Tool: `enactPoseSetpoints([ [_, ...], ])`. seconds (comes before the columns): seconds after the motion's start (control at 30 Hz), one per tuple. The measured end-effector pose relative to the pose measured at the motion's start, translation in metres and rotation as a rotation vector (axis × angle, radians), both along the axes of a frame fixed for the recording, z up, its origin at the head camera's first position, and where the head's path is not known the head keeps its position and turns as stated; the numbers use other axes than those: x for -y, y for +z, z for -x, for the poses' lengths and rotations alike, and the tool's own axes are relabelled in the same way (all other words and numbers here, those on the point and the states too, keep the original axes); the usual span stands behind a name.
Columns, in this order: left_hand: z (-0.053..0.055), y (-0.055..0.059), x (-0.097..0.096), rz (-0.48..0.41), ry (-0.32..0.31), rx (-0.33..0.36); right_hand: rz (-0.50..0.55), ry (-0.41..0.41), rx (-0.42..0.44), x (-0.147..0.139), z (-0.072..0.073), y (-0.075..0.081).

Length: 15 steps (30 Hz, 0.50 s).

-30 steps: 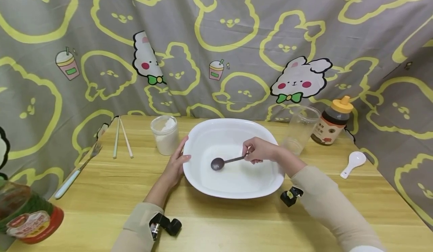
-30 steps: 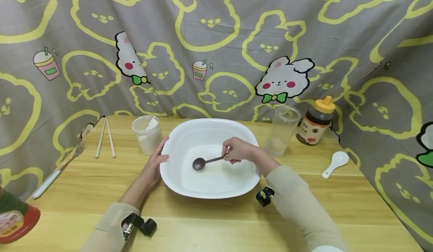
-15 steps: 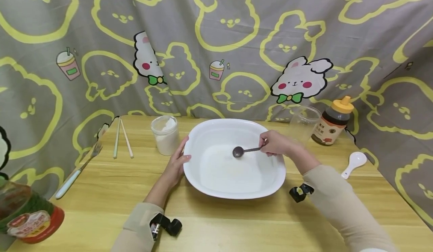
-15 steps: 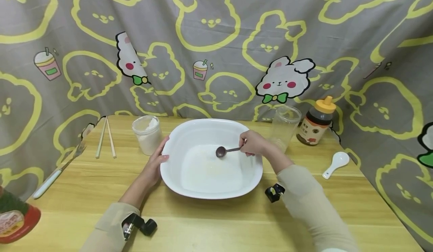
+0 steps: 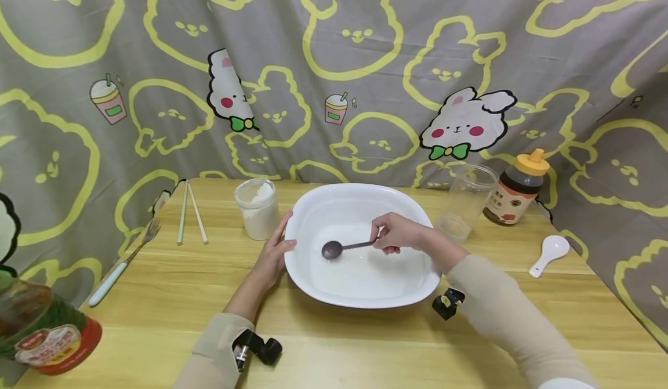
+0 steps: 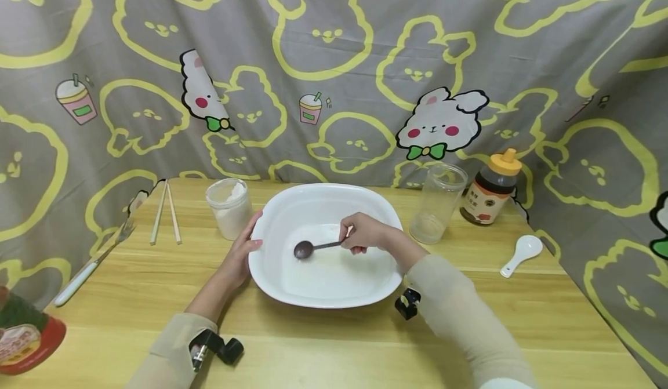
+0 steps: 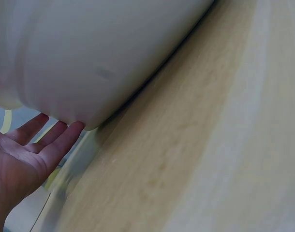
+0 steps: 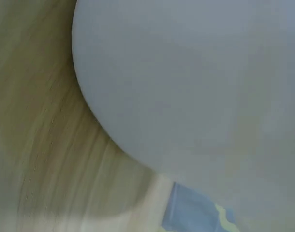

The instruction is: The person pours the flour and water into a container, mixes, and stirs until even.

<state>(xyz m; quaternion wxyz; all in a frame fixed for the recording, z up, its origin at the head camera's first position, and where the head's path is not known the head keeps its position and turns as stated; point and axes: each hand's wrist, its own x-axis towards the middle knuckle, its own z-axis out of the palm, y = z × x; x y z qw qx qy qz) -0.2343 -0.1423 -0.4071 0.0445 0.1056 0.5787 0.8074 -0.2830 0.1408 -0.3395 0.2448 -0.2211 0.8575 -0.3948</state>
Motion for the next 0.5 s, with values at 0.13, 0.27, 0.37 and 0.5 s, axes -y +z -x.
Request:
enactPoseSetpoints([
  [0.13, 0.000, 0.001, 0.001, 0.012, -0.003, 0.003, -0.050, 0.083, 0.001, -0.018, -0.010, 0.011],
  [0.27, 0.000, 0.000, 0.002, 0.019, 0.001, 0.010, -0.116, 0.061, -0.024, -0.038, -0.013, 0.023],
  [0.37, 0.000, 0.001, 0.002, 0.019, -0.001, 0.008, -0.154, 0.003, -0.068, -0.047, -0.011, 0.029],
  [0.5, -0.001, 0.001, 0.001, 0.013, -0.006, 0.005, -0.153, -0.069, -0.121, -0.048, -0.004, 0.027],
])
